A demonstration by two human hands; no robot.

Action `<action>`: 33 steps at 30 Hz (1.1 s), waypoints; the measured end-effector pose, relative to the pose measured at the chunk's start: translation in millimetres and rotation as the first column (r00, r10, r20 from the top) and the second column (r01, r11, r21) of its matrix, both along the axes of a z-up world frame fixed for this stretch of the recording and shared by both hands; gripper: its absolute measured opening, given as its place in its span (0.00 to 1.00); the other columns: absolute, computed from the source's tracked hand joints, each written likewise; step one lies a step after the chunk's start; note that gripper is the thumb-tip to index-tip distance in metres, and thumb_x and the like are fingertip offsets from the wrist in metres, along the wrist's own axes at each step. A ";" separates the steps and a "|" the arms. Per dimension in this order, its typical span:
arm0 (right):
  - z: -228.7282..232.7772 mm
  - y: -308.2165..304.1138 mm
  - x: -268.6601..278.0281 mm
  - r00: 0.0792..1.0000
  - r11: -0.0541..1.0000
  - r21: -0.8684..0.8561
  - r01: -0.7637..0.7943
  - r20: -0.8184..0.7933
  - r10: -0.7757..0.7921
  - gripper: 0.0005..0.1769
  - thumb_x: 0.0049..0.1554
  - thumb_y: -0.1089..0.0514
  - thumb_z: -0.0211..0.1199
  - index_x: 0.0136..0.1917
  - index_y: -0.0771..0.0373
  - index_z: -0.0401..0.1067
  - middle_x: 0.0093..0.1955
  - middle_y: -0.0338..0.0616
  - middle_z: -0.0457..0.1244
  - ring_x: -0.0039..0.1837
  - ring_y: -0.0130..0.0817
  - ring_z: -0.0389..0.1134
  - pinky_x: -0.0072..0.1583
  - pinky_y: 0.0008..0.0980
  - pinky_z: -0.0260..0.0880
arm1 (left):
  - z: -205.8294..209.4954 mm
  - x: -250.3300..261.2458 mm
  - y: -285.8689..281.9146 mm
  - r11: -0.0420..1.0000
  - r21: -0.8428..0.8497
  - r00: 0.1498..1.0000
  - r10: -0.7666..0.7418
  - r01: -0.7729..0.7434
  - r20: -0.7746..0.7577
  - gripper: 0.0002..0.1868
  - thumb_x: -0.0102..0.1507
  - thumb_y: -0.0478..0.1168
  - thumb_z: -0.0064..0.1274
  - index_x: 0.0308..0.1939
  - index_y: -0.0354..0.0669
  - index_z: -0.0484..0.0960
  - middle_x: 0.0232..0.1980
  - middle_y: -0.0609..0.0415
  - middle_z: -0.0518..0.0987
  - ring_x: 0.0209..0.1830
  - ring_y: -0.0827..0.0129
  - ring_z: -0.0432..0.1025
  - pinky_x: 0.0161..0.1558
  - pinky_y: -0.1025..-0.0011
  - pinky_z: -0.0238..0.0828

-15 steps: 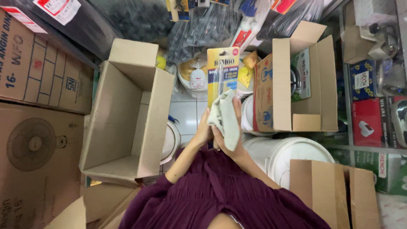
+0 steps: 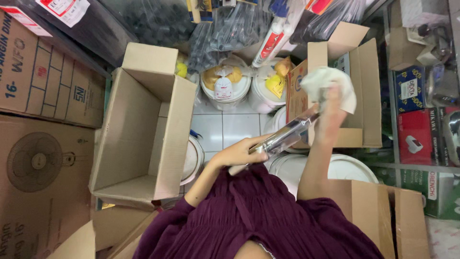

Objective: The person wipes various packaged items, including a soldering iron and a power cable, with a cloth and places them into a cardboard box.

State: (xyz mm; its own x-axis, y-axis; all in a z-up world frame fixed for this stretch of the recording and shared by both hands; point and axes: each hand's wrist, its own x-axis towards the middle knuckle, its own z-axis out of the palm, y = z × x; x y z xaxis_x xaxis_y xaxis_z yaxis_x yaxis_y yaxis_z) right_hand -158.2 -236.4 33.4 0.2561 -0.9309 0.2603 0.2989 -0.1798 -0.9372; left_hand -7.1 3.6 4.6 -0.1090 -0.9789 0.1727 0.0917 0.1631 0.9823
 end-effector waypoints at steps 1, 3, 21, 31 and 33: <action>-2.2 -6.3 -4.6 0.992 0.997 0.066 0.035 0.116 -0.043 0.21 0.70 0.52 0.57 0.70 0.66 0.65 0.63 0.44 0.63 0.61 0.34 0.65 0.63 0.36 0.68 | -0.9 2.7 1.0 1.000 -0.013 1.000 -0.005 0.005 0.015 0.42 0.65 0.46 0.58 0.79 0.37 0.57 0.72 0.48 0.70 0.69 0.65 0.64 0.71 0.66 0.58; -8.0 -10.4 -16.3 0.932 0.975 0.206 0.082 0.330 -0.148 0.25 0.67 0.45 0.51 0.70 0.61 0.62 0.63 0.45 0.63 0.60 0.37 0.68 0.60 0.39 0.70 | -6.3 2.3 4.0 0.988 0.107 0.991 0.118 -0.112 -0.058 0.45 0.63 0.49 0.60 0.80 0.38 0.57 0.67 0.46 0.73 0.64 0.66 0.66 0.68 0.65 0.61; -112.4 159.2 1.4 0.935 0.796 -0.529 -0.294 -0.330 0.126 0.22 0.66 0.60 0.55 0.69 0.73 0.65 0.67 0.61 0.63 0.69 0.50 0.65 0.69 0.40 0.64 | -74.7 -1.5 3.8 0.725 0.080 0.640 0.650 -0.685 -0.411 0.42 0.73 0.62 0.43 0.81 0.38 0.53 0.43 0.59 0.72 0.30 0.80 0.62 0.31 0.80 0.63; -129.7 86.8 -14.6 0.838 0.953 -0.060 -0.298 -0.494 0.231 0.11 0.65 0.67 0.55 0.57 0.69 0.76 0.53 0.47 0.70 0.54 0.36 0.71 0.58 0.35 0.70 | -35.3 27.1 6.1 0.700 -0.029 0.616 0.608 -0.714 -0.501 0.35 0.72 0.53 0.48 0.74 0.34 0.59 0.68 0.47 0.72 0.63 0.61 0.73 0.67 0.65 0.68; -106.4 83.3 -15.0 0.943 0.957 -0.253 -0.144 -0.329 0.055 0.12 0.65 0.68 0.55 0.60 0.71 0.74 0.57 0.50 0.69 0.58 0.39 0.70 0.60 0.37 0.70 | -42.9 17.1 -3.5 0.746 0.114 0.569 0.588 -0.656 -0.575 0.36 0.72 0.55 0.46 0.75 0.36 0.57 0.65 0.45 0.72 0.60 0.59 0.72 0.61 0.60 0.68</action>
